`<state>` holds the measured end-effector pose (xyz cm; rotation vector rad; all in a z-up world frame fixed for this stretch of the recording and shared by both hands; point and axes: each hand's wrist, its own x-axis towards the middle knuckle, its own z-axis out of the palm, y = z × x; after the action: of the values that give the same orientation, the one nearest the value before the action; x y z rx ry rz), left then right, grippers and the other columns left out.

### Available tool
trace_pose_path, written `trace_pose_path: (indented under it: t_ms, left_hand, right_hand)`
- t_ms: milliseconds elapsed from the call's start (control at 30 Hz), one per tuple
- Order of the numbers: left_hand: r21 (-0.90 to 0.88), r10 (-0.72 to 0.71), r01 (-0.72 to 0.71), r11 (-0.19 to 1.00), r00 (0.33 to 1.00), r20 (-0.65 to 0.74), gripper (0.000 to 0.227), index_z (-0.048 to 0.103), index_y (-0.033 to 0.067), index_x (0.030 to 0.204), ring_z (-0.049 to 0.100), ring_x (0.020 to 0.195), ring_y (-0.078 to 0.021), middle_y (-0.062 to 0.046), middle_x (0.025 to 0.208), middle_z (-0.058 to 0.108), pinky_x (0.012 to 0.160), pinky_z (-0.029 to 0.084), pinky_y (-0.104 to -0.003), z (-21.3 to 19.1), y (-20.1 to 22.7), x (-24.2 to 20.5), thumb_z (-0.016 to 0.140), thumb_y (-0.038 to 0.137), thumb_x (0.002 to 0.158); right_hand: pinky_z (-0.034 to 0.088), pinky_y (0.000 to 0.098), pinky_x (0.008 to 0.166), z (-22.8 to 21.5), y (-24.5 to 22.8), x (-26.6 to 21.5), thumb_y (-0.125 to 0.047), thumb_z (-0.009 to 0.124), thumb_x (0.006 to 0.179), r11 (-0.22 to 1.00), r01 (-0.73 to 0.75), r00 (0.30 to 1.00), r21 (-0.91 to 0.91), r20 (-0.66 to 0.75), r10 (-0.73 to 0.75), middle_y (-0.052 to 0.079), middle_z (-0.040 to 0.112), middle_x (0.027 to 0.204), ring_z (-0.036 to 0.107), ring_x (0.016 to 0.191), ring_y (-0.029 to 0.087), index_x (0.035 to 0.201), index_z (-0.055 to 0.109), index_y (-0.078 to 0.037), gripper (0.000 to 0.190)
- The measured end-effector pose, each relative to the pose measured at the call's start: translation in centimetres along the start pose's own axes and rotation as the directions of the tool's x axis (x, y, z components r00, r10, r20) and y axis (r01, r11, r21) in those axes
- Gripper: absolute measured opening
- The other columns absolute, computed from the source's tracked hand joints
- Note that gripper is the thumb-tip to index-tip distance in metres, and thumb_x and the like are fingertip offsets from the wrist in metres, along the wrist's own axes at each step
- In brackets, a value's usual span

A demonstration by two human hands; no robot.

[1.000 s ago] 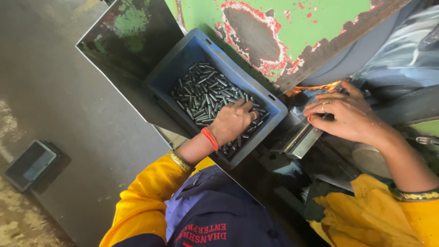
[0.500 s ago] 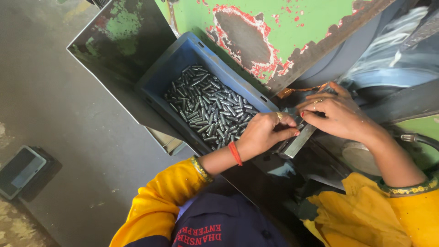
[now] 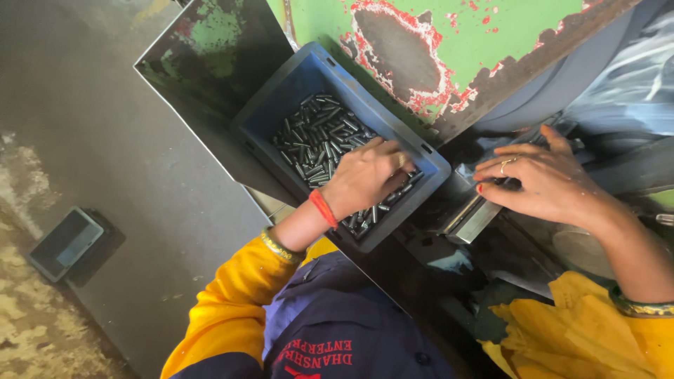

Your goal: The person repeatedly picks small cylindrical metal parts from a blue bin and rubs them against a rotating grinding wheel. The person handles the parts one at a time, moving them between the bin and the wheel throughout the clip.

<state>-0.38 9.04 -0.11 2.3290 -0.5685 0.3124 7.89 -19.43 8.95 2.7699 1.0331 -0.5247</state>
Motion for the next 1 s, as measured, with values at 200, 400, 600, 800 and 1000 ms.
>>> trace_pose_path:
  t_ms: [200, 400, 600, 800, 1000]
  left_hand:
    - [0.240, -0.022, -0.012, 0.971, 0.990, 0.140, 0.016, 0.073, 0.0096, 0.088, 0.064, 0.100, -0.0319, -0.012, 0.101, 0.063, 0.078, 0.055, -0.046, 1.6, -2.2, -2.6, 0.076, 0.019, 0.075]
    - [0.050, -0.009, 0.006, 0.999, 0.998, 0.064, 0.014, 0.071, 0.0068, 0.098, 0.068, 0.092, -0.0311, -0.011, 0.098, 0.064, 0.071, 0.057, -0.044, 0.6, -1.1, -2.4, 0.072, 0.014, 0.087]
    - [-0.529, -0.094, 0.016, 0.849, 0.988, -0.121, 0.019, 0.071, 0.0055, 0.104, 0.077, 0.087, -0.0225, -0.009, 0.099, 0.075, 0.077, 0.061, -0.032, 2.2, 3.1, 0.5, 0.075, 0.011, 0.087]
    - [-0.620, -0.157, 0.070, 0.781, 0.984, -0.087, 0.018, 0.073, 0.0056, 0.104, 0.076, 0.087, -0.0224, -0.010, 0.098, 0.076, 0.080, 0.059, -0.034, 5.2, 6.6, 2.1, 0.079, 0.013, 0.088]
    - [-0.555, -0.009, -0.045, 0.831, 0.996, -0.094, 0.020, 0.073, 0.0071, 0.114, 0.073, 0.102, -0.0295, -0.012, 0.108, 0.075, 0.090, 0.058, -0.038, 5.6, 5.6, 3.0, 0.066, 0.003, 0.095]
  right_hand:
    - [0.009, 0.0596, 0.125, 1.0, 1.2, 0.3, -0.046, 0.064, 0.083, 0.998, 0.057, 0.995, 0.020, -0.078, -0.055, -0.012, 0.073, 0.125, 0.051, 0.137, 0.015, 0.107, 0.080, -0.028, 0.035]
    - [0.015, 0.0533, 0.123, 1.2, 1.7, 0.2, -0.040, 0.064, 0.084, 0.993, 0.098, 0.987, 0.061, -0.134, -0.089, -0.010, 0.074, 0.121, 0.055, 0.133, 0.015, 0.104, 0.081, -0.024, 0.031]
    - [0.023, 0.0499, 0.120, 1.4, 2.0, 0.3, -0.035, 0.063, 0.086, 0.988, 0.141, 0.974, 0.067, -0.187, -0.126, -0.007, 0.076, 0.119, 0.060, 0.128, 0.016, 0.102, 0.081, -0.021, 0.028]
    - [0.021, 0.0533, 0.122, 1.2, 1.7, 0.2, -0.035, 0.061, 0.088, 0.992, 0.106, 0.975, 0.067, -0.203, -0.090, -0.004, 0.076, 0.118, 0.060, 0.127, 0.020, 0.104, 0.081, -0.020, 0.030]
    - [0.018, 0.0542, 0.120, 0.0, 0.7, -0.4, -0.052, 0.064, 0.085, 0.986, 0.126, 0.984, 0.111, -0.138, -0.110, 0.012, 0.069, 0.127, 0.054, 0.131, 0.026, 0.111, 0.081, -0.022, 0.043]
